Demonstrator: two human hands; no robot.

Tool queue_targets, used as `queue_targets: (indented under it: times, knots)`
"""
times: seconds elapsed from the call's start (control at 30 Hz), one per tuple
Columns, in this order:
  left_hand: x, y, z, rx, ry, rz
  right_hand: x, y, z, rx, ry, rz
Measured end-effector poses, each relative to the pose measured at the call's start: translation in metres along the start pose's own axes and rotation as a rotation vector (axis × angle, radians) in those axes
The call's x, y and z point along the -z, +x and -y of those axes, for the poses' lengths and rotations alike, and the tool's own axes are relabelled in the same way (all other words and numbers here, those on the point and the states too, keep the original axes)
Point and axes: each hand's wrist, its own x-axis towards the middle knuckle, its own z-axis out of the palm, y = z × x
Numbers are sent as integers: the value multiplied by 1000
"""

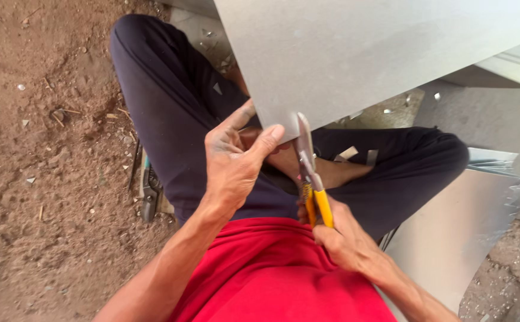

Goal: The person cuts specific shapes and notches from a metal sheet using a pair of shears while sitting on a workshop floor.

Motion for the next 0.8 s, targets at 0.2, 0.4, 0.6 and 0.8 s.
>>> queue_targets:
  times: [0.2, 0.4, 0.6, 0.8]
  knots:
    - [2, 1, -7, 34, -22, 36, 9, -1, 5, -109, -79, -29]
    - [-1, 4, -11, 9, 77, -40, 18, 6, 1, -189, -244, -27]
    - [-6, 46, 18, -200, 354, -214, 23, 7, -9, -81, -257, -60]
    - [-35, 22, 68, -262, 184, -183, 69, -17, -69, -178, 286, 221]
